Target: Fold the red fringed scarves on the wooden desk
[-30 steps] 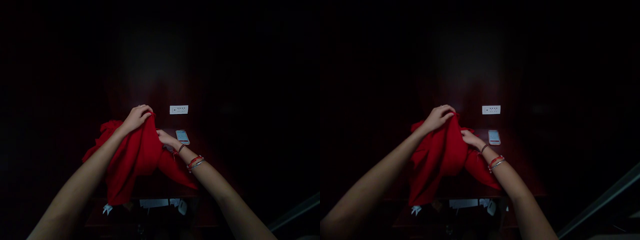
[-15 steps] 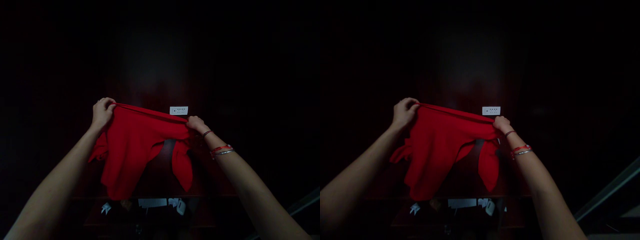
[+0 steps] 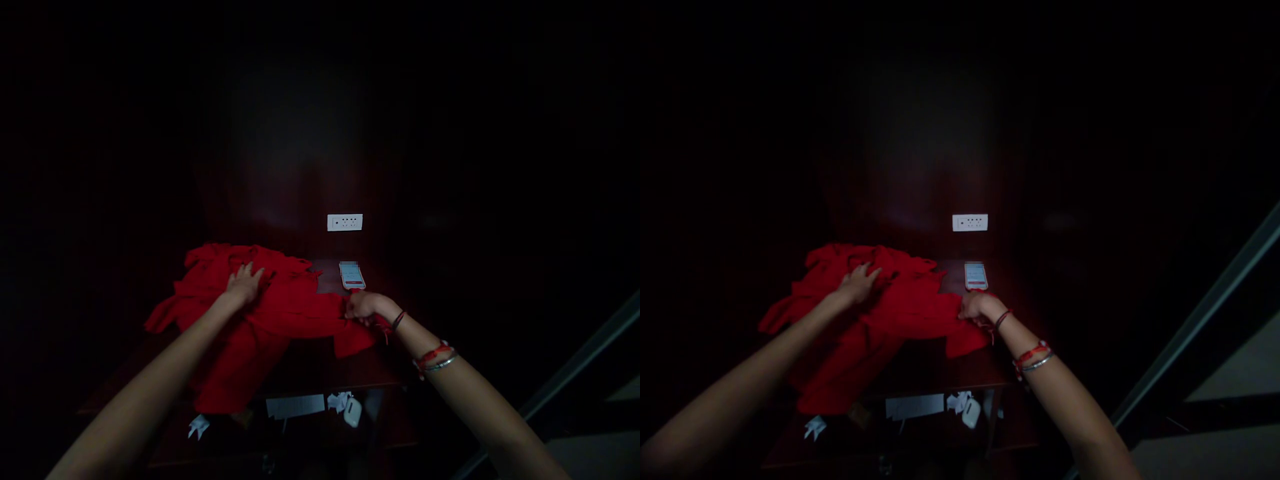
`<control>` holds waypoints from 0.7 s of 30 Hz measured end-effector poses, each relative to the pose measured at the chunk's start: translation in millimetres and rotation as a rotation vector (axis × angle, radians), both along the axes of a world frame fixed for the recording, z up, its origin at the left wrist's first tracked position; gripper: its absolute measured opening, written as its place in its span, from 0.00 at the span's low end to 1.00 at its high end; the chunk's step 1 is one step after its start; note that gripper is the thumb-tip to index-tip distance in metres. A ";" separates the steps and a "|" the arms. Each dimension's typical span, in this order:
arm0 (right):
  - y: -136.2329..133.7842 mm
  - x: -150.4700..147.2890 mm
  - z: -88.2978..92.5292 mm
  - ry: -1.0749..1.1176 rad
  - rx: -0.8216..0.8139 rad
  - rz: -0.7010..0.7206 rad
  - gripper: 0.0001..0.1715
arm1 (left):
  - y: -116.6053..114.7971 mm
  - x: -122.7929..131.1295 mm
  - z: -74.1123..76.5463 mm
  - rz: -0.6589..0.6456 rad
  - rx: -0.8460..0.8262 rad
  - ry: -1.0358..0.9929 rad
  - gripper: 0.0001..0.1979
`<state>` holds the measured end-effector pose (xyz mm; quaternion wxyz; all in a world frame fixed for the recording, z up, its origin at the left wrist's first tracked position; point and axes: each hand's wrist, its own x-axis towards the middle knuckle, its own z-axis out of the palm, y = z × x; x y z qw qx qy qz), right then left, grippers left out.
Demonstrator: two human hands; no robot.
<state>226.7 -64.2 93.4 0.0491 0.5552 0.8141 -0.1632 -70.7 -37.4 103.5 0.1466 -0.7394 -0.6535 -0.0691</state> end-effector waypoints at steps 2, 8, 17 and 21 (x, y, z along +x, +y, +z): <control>11.7 -3.5 4.7 -0.009 0.115 -0.004 0.17 | 0.5 33.1 -16.0 -0.118 -0.148 0.043 0.22; 34.9 -1.5 -17.6 -0.153 0.242 0.128 0.32 | 6.8 92.9 -53.7 -0.328 -0.318 0.073 0.25; 25.3 33.6 0.5 -0.201 0.023 0.126 0.13 | 14.4 53.1 -35.2 -0.213 -0.107 0.027 0.13; 23.3 26.5 18.3 -0.034 -0.306 0.231 0.19 | 13.6 44.8 -12.6 -0.219 -0.123 0.018 0.09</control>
